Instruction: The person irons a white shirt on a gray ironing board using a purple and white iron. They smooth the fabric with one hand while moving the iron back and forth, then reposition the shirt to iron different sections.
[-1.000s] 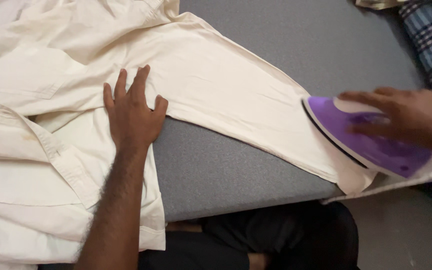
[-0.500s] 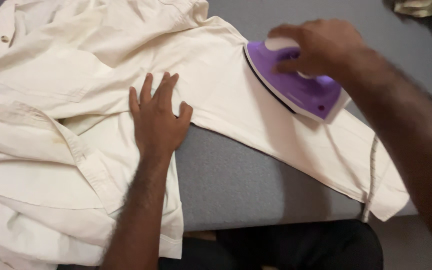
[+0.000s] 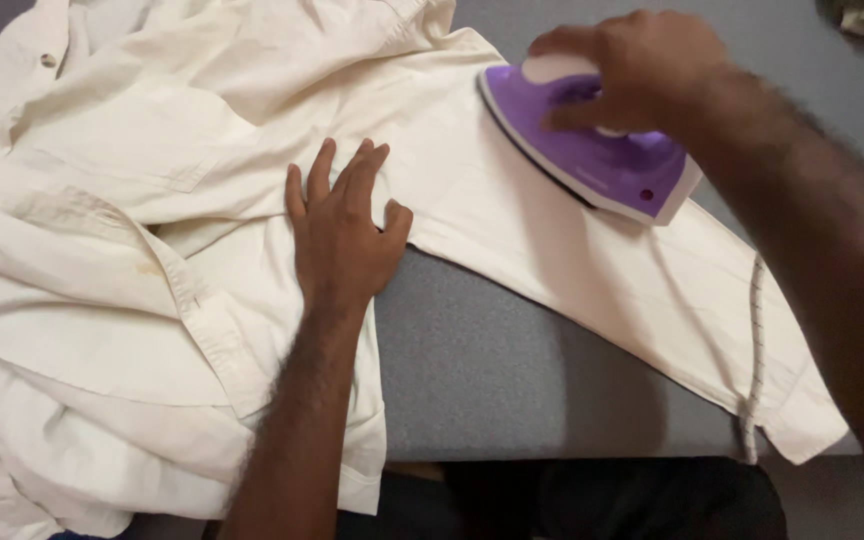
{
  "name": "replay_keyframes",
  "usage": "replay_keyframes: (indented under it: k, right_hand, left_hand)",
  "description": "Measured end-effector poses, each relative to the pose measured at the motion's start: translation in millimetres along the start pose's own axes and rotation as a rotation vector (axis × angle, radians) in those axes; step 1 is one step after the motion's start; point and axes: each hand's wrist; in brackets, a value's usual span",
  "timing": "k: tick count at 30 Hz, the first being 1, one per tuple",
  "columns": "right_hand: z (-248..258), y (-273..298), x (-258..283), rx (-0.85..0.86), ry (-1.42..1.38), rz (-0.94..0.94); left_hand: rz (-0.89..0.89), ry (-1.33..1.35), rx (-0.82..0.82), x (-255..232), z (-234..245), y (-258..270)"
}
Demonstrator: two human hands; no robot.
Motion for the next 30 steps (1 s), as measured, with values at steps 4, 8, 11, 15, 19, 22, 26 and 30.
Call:
replay_keyframes:
  k: [4, 8, 11, 15, 19, 22, 26, 30]
  right_hand:
    - [8.7, 31.5, 16.0, 0.128, -0.110, 0.026]
    - [3.0, 74.2, 25.4, 0.196, -0.055, 0.058]
    - [-8.6, 107.7, 20.0, 0.244, -0.041, 0.071]
    - [-24.9, 154.7, 2.1, 0.329, -0.084, -0.022]
    - [-37.7, 197.8, -18.8, 0.456, 0.013, -0.187]
    - [-56.4, 228.4, -44.8, 0.437, 0.030, -0.226]
    - [-107.3, 267.7, -100.7, 0.437, 0.100, -0.254]
    - [-172.0, 310.8, -166.7, 0.213, 0.028, -0.034]
  left_hand:
    - [-0.005, -0.016, -0.001, 0.8, -0.2, -1.4]
    - [0.008, -0.018, 0.006, 1.3, -1.4, 0.2]
    - [0.008, -0.012, 0.000, 1.4, -0.9, 0.9]
    - [-0.018, -0.007, -0.024, 3.2, -1.6, -0.8]
    - [-0.006, -0.009, -0.007, 2.9, -0.2, -0.9]
    - [-0.006, -0.017, -0.014, 4.2, -0.8, 2.9]
    - [-0.007, -0.008, -0.013, 3.2, -1.6, 0.2]
    - [-0.008, -0.008, -0.016, 4.5, -2.0, 0.5]
Point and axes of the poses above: each hand's wrist, its own y-axis away from the middle knuckle, its own z-axis out of the back of the hand, x = y × z, and after that the axes turned 9 degrees about z, right-handed
